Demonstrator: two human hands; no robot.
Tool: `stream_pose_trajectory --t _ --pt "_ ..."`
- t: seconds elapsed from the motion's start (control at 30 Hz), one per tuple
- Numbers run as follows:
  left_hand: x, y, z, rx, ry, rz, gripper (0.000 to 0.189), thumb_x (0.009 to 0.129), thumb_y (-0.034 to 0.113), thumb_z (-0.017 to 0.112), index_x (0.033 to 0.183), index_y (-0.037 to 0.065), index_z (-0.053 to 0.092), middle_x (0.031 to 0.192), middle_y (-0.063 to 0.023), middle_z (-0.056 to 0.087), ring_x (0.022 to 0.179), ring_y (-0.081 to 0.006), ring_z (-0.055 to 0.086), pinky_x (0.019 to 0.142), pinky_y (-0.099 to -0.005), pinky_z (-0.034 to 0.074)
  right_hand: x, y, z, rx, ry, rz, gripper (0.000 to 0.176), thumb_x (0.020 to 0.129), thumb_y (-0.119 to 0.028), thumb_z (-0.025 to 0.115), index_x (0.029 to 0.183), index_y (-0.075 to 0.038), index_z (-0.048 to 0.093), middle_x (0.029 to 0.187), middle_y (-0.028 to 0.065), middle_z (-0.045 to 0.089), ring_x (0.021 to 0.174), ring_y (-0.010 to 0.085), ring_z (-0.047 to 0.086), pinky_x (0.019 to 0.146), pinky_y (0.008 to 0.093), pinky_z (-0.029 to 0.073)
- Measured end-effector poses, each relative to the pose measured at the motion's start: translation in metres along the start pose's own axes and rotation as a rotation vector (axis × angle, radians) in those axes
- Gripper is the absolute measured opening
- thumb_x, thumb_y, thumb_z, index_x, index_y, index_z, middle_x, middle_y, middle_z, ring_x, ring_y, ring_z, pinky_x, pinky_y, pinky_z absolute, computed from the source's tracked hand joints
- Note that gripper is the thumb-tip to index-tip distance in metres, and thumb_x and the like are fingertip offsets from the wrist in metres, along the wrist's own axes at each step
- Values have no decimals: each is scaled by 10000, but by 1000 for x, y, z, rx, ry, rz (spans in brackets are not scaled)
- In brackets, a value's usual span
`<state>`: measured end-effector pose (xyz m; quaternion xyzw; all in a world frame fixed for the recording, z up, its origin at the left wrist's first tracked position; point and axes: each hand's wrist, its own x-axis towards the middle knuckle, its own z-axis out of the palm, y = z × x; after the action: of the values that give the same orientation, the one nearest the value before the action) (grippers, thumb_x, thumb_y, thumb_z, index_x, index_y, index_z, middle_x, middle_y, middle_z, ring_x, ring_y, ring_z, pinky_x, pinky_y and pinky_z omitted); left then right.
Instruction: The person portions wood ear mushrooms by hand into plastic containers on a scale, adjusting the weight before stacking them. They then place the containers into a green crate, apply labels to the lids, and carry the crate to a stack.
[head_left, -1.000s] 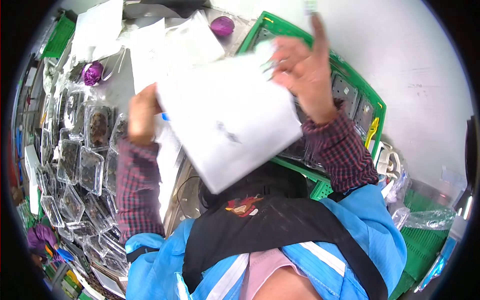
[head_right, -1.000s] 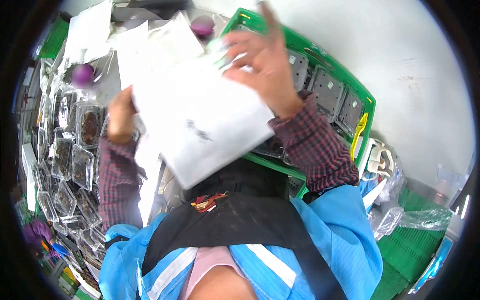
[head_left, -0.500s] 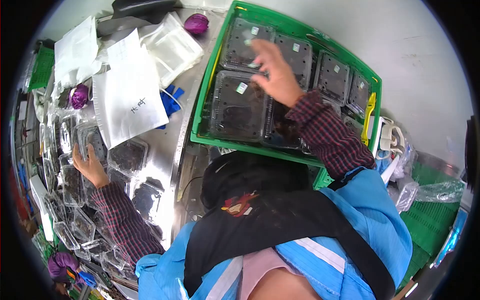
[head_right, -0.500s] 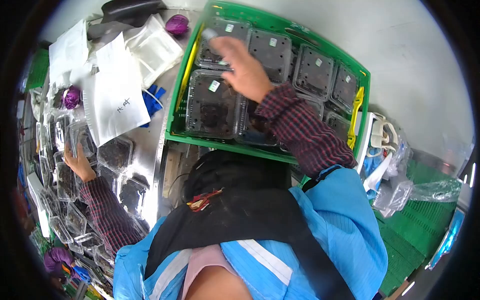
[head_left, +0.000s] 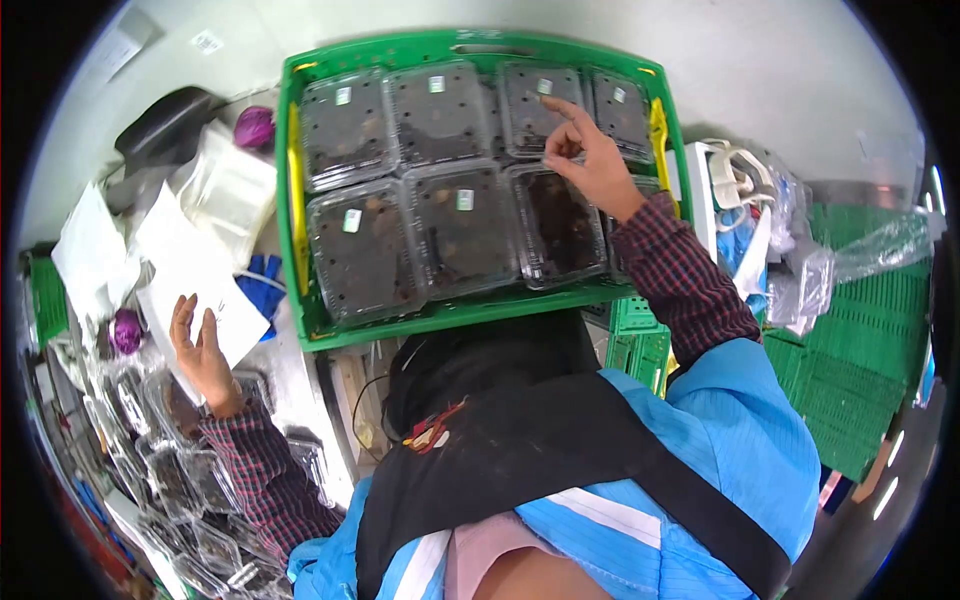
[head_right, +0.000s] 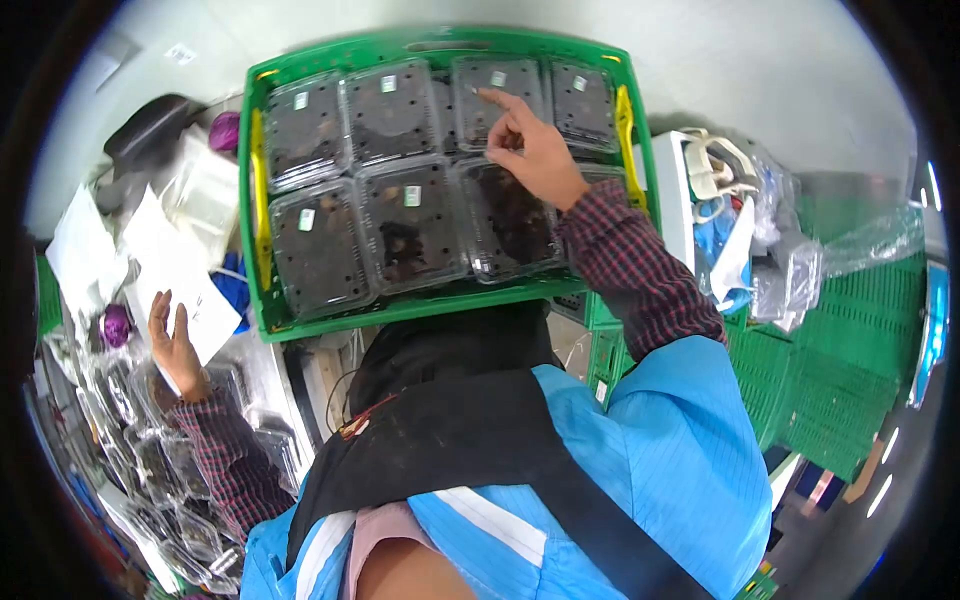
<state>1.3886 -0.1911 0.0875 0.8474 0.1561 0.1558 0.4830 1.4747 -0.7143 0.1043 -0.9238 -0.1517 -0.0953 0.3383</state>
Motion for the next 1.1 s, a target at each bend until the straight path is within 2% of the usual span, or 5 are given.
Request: stream_pose_trajectory --t 0.2,0.33,0.6,0.9,1.1 --pt "2 13 57 -92 -184 -12 296 914 103 610 1197 31 564 1312 -140 505 1197 -240 486 1000 -360 416 -16 28 -18 137 -486 194 729 760 -35 660 1408 -204 370 772 54 598 698 240 595 685 341 479" --pt "-8 55 104 -99 -374 -130 538 949 317 585 1352 8 410 1260 -207 496 1165 -243 481 969 -344 409 -12 44 -18 -165 -11 -106 727 732 -40 713 1378 -179 410 795 53 546 737 199 551 749 294 469" --pt "-4 41 134 -28 -387 -98 595 947 306 590 1370 -30 341 1283 -186 474 1148 -235 498 942 -324 435 -41 46 -57 662 -238 294 636 786 -17 653 1358 -91 385 773 17 624 732 106 589 717 263 487" --pt "-9 59 133 54 -385 -170 532 944 303 597 1318 -22 405 1202 -168 540 1048 -208 552 889 -302 458 -29 52 -5 183 -187 36 632 761 -34 690 1333 -163 453 869 68 600 827 196 612 761 315 503" --pt "-8 48 134 -26 -366 -164 413 959 250 575 1254 -19 468 1116 -128 576 972 -186 571 860 -296 459 -42 84 -82 231 27 275 203 750 -100 709 929 -35 639 863 88 585 837 214 599 758 317 485"
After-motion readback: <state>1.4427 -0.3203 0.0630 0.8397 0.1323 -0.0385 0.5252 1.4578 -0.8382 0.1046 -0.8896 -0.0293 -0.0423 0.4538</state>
